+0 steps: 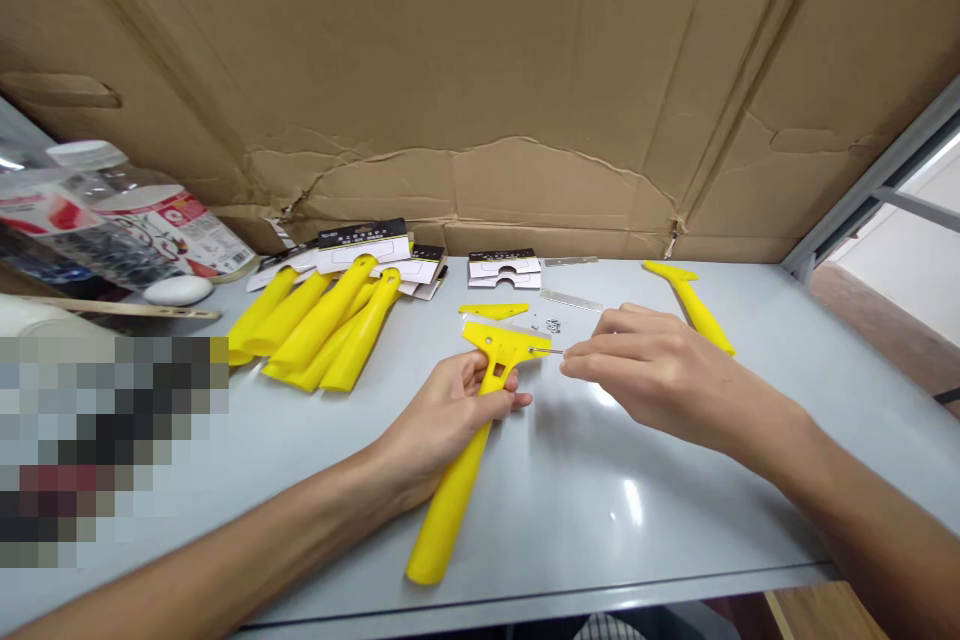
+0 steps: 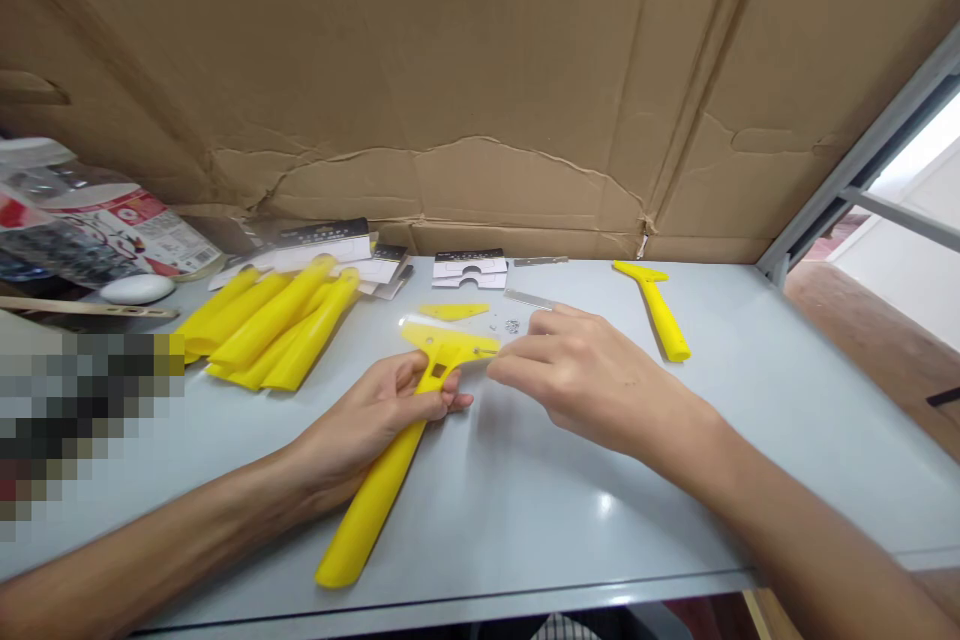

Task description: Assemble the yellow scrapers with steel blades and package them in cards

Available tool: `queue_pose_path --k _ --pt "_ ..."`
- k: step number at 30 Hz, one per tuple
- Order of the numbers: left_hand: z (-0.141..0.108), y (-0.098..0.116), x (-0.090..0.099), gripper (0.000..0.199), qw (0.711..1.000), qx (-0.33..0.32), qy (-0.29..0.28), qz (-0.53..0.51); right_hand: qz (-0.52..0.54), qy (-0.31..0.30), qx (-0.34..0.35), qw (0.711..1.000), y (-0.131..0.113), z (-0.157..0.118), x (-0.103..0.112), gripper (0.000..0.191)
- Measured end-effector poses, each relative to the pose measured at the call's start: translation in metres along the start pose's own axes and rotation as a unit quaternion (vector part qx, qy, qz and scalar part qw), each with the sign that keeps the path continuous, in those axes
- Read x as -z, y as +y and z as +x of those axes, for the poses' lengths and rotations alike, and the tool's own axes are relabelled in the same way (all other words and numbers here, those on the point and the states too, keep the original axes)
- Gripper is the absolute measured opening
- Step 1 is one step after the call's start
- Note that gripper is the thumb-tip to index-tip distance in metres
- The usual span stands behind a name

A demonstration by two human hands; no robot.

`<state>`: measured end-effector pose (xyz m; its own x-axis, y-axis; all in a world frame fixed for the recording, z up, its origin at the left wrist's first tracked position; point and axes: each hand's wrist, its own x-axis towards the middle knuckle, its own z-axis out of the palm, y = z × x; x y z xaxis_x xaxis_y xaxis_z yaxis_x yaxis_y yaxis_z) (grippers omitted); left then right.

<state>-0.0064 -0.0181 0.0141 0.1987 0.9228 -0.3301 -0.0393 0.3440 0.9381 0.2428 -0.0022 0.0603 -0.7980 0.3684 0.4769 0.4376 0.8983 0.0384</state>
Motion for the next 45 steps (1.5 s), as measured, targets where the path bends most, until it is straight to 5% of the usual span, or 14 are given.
queue_pose_path --k 4,11,18,30,38,45 --pt "0.0 0.0 0.0 0.023 1.0 0.002 -0.008 0.001 0.099 0.052 -0.032 0.993 0.008 -0.001 -0.008 0.026" --pt "0.0 0.001 -0.001 0.024 1.0 -0.004 -0.012 -0.009 0.149 0.038 -0.107 0.982 0.007 -0.002 -0.005 0.02" --pt "-0.001 0.001 -0.001 0.023 1.0 0.0 -0.008 -0.002 0.17 0.13 -0.085 0.973 0.013 -0.002 -0.012 0.013" --pt "-0.002 0.006 -0.004 0.025 0.999 0.005 -0.009 -0.032 0.131 0.071 -0.093 0.984 0.017 -0.007 -0.011 0.028" --pt "0.001 0.002 0.0 0.027 0.999 0.012 -0.016 -0.045 0.106 0.089 -0.106 0.985 0.019 -0.007 -0.011 0.002" --pt "0.0 0.005 -0.003 0.028 0.999 0.01 -0.015 -0.047 0.091 0.074 -0.108 0.987 0.017 -0.005 -0.006 0.006"
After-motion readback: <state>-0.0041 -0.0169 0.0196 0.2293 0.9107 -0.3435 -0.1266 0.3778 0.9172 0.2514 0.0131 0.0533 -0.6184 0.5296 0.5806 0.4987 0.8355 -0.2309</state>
